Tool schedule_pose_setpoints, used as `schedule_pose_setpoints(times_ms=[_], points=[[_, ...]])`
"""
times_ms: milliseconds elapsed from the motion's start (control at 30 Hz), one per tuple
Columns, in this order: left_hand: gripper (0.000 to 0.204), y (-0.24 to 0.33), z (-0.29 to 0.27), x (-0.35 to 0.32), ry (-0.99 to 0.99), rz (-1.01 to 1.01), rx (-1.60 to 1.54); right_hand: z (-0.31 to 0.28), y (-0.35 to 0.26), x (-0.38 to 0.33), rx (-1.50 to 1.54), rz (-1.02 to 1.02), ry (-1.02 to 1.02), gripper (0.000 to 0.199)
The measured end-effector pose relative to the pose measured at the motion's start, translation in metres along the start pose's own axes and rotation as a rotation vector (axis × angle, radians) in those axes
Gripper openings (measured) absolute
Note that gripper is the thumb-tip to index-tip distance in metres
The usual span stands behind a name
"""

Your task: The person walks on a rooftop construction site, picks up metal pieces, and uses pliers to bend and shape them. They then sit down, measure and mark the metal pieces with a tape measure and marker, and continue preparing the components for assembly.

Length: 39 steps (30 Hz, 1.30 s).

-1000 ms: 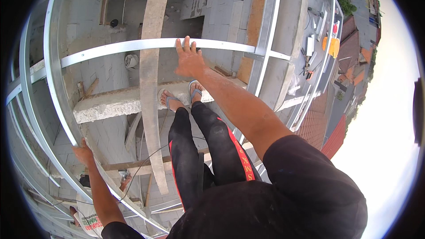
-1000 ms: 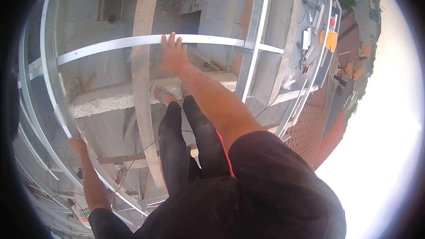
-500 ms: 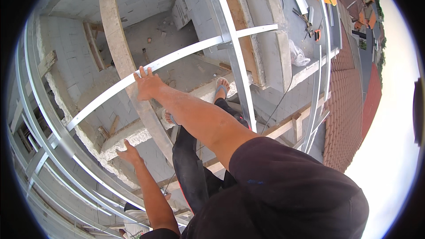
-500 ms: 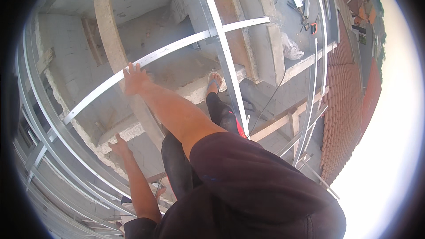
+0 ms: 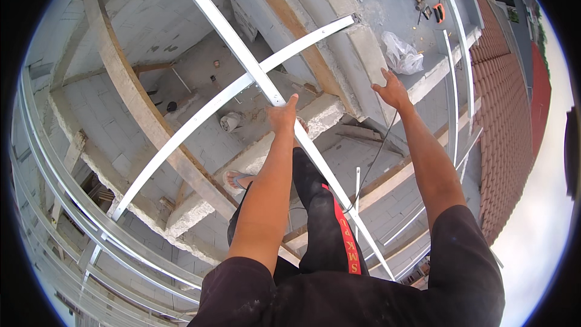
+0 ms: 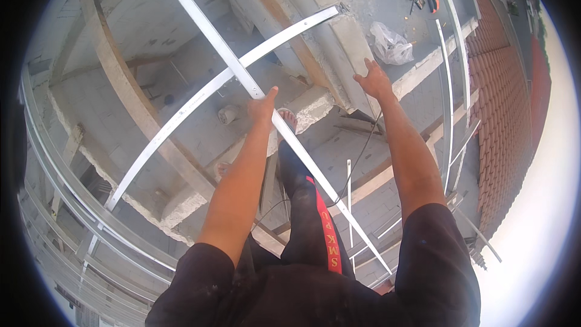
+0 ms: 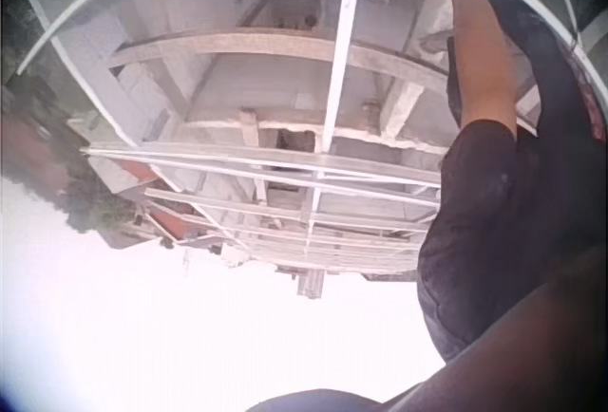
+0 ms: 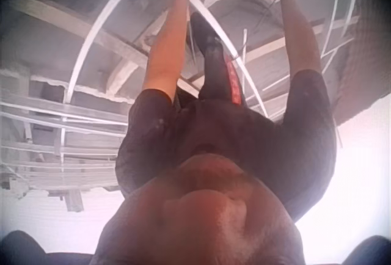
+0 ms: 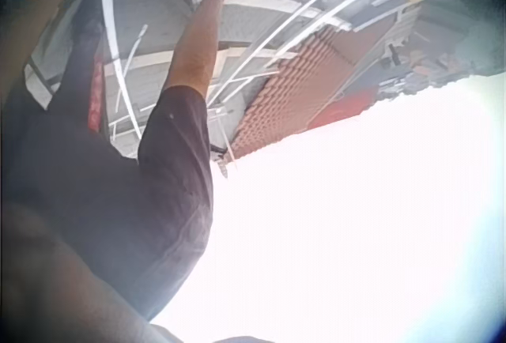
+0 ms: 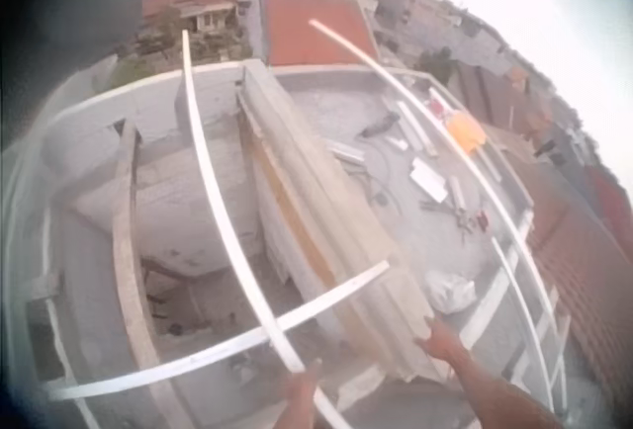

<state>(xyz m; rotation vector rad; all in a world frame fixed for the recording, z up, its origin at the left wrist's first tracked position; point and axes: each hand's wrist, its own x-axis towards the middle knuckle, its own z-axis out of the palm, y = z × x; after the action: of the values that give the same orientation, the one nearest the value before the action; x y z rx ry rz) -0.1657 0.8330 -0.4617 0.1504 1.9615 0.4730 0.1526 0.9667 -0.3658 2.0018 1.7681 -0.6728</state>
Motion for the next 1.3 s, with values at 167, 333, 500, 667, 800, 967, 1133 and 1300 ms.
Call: schedule_pose_setpoints(times_ms=[167, 333, 500, 667, 800, 967, 1133, 1300], points=[[0.047, -0.005, 0.031, 0.010, 0.431, 0.097, -0.020, 0.056, 0.031, 0.025, -0.035, 0.062, -0.122, 0.118], [0.047, -0.009, 0.029, 0.016, 0.419, 0.104, 0.019, 0.067, 0.037, 0.024, 0.203, 0.049, -0.089, 0.125], [0.047, -0.022, 0.030, 0.032, 0.397, 0.117, 0.233, 0.059, 0.039, 0.031, 0.210, 0.044, -0.131, 0.124], [0.038, -0.051, 0.022, 0.048, 0.288, 0.421, 0.857, 0.051, 0.042, 0.034, 0.186, 0.046, -0.174, 0.123], [0.018, -0.060, 0.034, 0.064, 0.364, 0.299, 0.609, 0.057, 0.039, 0.037, 0.145, 0.065, -0.135, 0.124], [0.045, -0.038, 0.036, 0.046, 0.390, 0.097, 0.177, 0.063, 0.041, 0.034, 0.163, 0.075, -0.152, 0.127], [0.053, -0.024, 0.039, 0.037, 0.428, 0.003, 0.109, 0.053, 0.042, 0.038, 0.172, 0.062, -0.222, 0.127], [0.058, -0.018, 0.035, 0.026, 0.378, -0.005, 0.014, 0.047, 0.046, 0.036, 0.213, 0.059, -0.273, 0.129]])
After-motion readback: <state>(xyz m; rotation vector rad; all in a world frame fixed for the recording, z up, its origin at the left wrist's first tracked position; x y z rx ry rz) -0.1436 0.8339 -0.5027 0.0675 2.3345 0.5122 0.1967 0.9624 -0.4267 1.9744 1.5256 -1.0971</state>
